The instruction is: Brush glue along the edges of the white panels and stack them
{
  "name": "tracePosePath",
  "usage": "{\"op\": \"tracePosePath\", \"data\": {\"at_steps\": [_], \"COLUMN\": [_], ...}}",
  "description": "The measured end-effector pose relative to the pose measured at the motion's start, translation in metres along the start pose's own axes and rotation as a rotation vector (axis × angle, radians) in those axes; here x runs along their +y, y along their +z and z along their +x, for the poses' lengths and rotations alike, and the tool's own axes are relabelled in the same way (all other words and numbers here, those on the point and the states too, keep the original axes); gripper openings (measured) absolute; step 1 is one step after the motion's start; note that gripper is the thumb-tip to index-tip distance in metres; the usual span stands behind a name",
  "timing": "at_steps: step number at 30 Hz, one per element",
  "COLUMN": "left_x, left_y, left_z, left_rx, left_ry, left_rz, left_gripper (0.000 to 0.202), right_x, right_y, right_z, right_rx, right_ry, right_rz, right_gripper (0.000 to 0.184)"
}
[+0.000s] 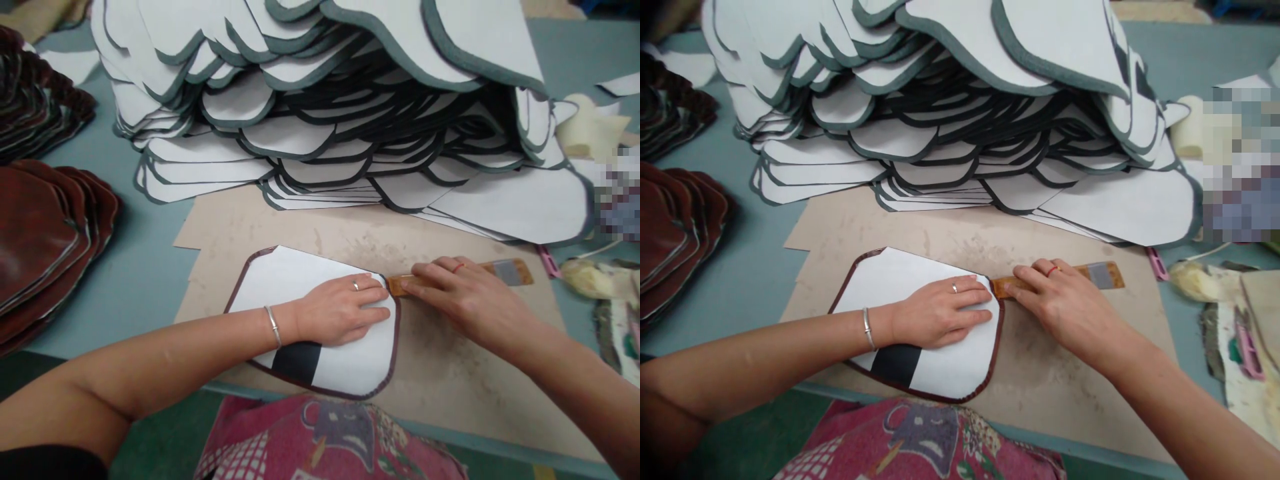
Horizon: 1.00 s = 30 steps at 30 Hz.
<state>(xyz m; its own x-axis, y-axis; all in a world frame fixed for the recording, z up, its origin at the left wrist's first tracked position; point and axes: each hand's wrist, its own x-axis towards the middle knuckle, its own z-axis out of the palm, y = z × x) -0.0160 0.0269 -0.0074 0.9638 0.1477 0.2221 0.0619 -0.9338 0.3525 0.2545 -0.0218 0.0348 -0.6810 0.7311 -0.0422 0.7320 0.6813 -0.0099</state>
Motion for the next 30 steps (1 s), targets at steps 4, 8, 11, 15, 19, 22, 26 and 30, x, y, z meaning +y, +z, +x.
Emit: {"op": "tracePosePath", "data": {"at_steps": [4, 8, 11, 15, 19, 22, 26, 30], "left_x": [0.001, 0.0, -0.003, -0.004, -0.004, -0.003, -0.002, -0.005], "left_y": [0.001, 0.004, 0.007, 0.01, 0.011, 0.013, 0.015, 0.015], "left_z": [-0.003, -0.001, 0.007, 0.018, 0.021, 0.019, 0.019, 0.017], "left_rx": [-0.014, 0.02, 0.056, 0.052, 0.044, 0.042, 0.052, 0.058], "left_ry": [-0.012, -0.048, -0.134, -0.208, -0.224, -0.223, -0.224, -0.207], "left_rz": [0.024, 0.055, 0.107, 0.142, 0.155, 0.169, 0.19, 0.184], "left_gripper": [0.027, 0.028, 0.027, 0.028, 0.031, 0.03, 0.029, 0.029], "right_x": [0.0, -0.003, -0.002, -0.009, -0.03, -0.055, -0.089, -0.104], "right_y": [0.01, 0.014, 0.004, -0.004, 0.007, 0.015, 0.017, 0.01], "right_z": [0.022, 0.041, 0.055, 0.077, 0.077, 0.052, 0.014, -0.004], "right_rx": [0.045, 0.203, 0.6, 0.97, 0.909, 0.896, 0.925, 1.018], "right_ry": [0.012, 0.267, 0.59, 0.607, 0.488, 0.5, 0.506, 0.524], "right_rz": [0.083, 0.299, 0.591, 1.201, 1.607, 1.607, 1.619, 1.612], "right_gripper": [0.038, 0.033, 0.024, 0.052, 0.058, 0.053, 0.05, 0.052]}}
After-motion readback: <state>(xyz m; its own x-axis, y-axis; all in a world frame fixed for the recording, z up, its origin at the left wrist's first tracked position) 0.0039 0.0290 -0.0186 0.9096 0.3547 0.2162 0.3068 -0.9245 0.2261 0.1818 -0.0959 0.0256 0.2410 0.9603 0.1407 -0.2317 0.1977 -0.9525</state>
